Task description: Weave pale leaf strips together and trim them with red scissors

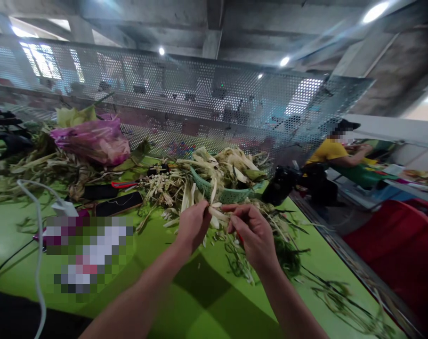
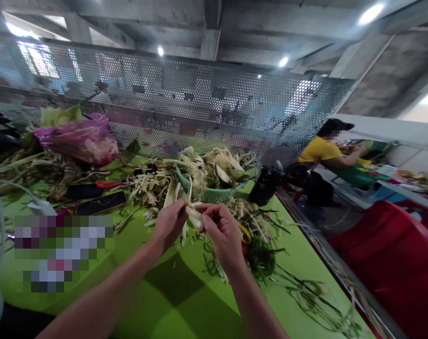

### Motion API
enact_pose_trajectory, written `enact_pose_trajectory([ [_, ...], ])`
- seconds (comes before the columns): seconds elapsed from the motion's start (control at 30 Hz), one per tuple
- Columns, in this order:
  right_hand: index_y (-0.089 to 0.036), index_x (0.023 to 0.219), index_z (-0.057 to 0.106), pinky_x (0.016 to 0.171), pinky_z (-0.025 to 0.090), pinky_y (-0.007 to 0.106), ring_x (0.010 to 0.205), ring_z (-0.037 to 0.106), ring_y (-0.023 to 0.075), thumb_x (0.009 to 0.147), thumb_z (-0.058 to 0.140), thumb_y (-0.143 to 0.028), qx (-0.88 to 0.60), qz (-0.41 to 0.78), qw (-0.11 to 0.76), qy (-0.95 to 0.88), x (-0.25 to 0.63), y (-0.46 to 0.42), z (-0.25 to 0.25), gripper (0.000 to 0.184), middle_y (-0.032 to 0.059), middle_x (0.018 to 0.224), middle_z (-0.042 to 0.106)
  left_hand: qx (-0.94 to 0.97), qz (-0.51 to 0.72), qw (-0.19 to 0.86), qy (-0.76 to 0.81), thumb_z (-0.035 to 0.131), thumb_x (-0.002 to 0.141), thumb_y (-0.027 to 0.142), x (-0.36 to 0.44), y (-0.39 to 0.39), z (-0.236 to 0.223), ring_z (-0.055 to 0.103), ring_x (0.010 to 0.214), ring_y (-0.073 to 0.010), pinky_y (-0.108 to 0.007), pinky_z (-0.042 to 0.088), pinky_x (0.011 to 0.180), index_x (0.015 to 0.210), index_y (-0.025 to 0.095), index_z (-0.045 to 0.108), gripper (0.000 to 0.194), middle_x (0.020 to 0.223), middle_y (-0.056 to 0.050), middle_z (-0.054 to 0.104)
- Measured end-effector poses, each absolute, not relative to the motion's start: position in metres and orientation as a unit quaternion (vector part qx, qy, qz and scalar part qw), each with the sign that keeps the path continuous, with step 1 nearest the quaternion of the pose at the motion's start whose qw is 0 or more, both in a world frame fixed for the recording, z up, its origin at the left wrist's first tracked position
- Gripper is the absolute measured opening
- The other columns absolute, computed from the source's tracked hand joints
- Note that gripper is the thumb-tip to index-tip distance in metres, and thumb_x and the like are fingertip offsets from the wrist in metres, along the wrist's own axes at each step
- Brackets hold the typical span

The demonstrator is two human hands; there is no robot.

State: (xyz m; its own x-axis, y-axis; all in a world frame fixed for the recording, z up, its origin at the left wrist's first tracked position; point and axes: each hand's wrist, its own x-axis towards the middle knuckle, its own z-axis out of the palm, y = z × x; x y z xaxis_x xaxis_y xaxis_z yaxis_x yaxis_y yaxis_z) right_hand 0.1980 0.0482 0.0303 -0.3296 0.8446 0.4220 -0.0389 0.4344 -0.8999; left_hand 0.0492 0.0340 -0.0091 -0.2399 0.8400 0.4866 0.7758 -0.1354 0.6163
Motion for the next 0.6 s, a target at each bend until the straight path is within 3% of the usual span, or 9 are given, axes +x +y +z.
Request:
enact_pose_trajectory([
  [0.17, -0.021, 0.079, 0.050, 0.059, 0.045, 0.026, 0.060, 0.056, 0.0128, 0.084, 0.054, -0.025, -0.271, 0.493, 0.530, -0.635, 0.203, 0.050, 0.034, 0.007, -0.0013, 0.070, 0.058, 0.558, 0.496, 0.099, 0.658, 0.043, 0.086, 0.027, 0.045, 0.037, -0.007, 0.041, 0.055, -0.0118, -0.023, 0.024, 0.054, 0.067, 0.019, 0.050, 0.022, 0.061, 0.001, 0.051],
  [0.27, -0.022, 0.088, 0.051, 0.058, 0.045, 0.026, 0.058, 0.054, 0.0126, 0.083, 0.056, -0.027, -0.295, 0.447, 0.576, -0.618, 0.212, 0.058, 0.038, 0.009, -0.0025, 0.068, 0.053, 0.522, 0.573, 0.184, 0.604, 0.048, 0.084, 0.034, 0.043, 0.040, -0.007, 0.041, 0.058, -0.0112, -0.022, 0.028, 0.055, 0.065, 0.018, 0.050, 0.025, 0.062, 0.002, 0.047],
  [0.33, -0.023, 0.100, 0.053, 0.055, 0.043, 0.026, 0.057, 0.052, 0.0127, 0.080, 0.060, -0.028, -0.331, 0.390, 0.589, -0.626, 0.220, 0.066, 0.038, 0.022, -0.0025, 0.069, 0.052, 0.482, 0.608, 0.271, 0.570, 0.051, 0.083, 0.040, 0.042, 0.043, -0.008, 0.042, 0.059, -0.0109, -0.022, 0.031, 0.056, 0.067, 0.018, 0.054, 0.028, 0.063, 0.002, 0.048],
  [0.4, -0.022, 0.104, 0.057, 0.054, 0.041, 0.026, 0.056, 0.050, 0.0125, 0.075, 0.064, -0.028, -0.379, 0.310, 0.562, -0.667, 0.225, 0.074, 0.036, 0.030, 0.0004, 0.078, 0.056, 0.434, 0.623, 0.359, 0.543, 0.054, 0.080, 0.045, 0.042, 0.046, -0.010, 0.040, 0.057, -0.0100, -0.021, 0.031, 0.054, 0.072, 0.017, 0.059, 0.030, 0.063, 0.002, 0.048],
  [0.5, -0.021, 0.092, 0.065, 0.057, 0.041, 0.027, 0.059, 0.048, 0.0123, 0.073, 0.066, -0.031, -0.412, 0.221, 0.487, -0.738, 0.224, 0.080, 0.030, 0.021, 0.0055, 0.095, 0.060, 0.381, 0.648, 0.449, 0.483, 0.060, 0.076, 0.048, 0.045, 0.048, -0.012, 0.036, 0.053, -0.0078, -0.020, 0.028, 0.050, 0.077, 0.015, 0.063, 0.033, 0.060, 0.003, 0.045],
  [0.6, -0.019, 0.079, 0.065, 0.058, 0.040, 0.027, 0.063, 0.052, 0.0154, 0.080, 0.059, -0.039, -0.408, 0.277, 0.421, -0.762, 0.213, 0.076, 0.022, 0.021, 0.0039, 0.080, 0.062, 0.354, 0.665, 0.497, 0.429, 0.065, 0.072, 0.048, 0.051, 0.046, -0.011, 0.037, 0.052, -0.0068, -0.019, 0.029, 0.049, 0.077, 0.014, 0.064, 0.034, 0.060, 0.003, 0.045],
])
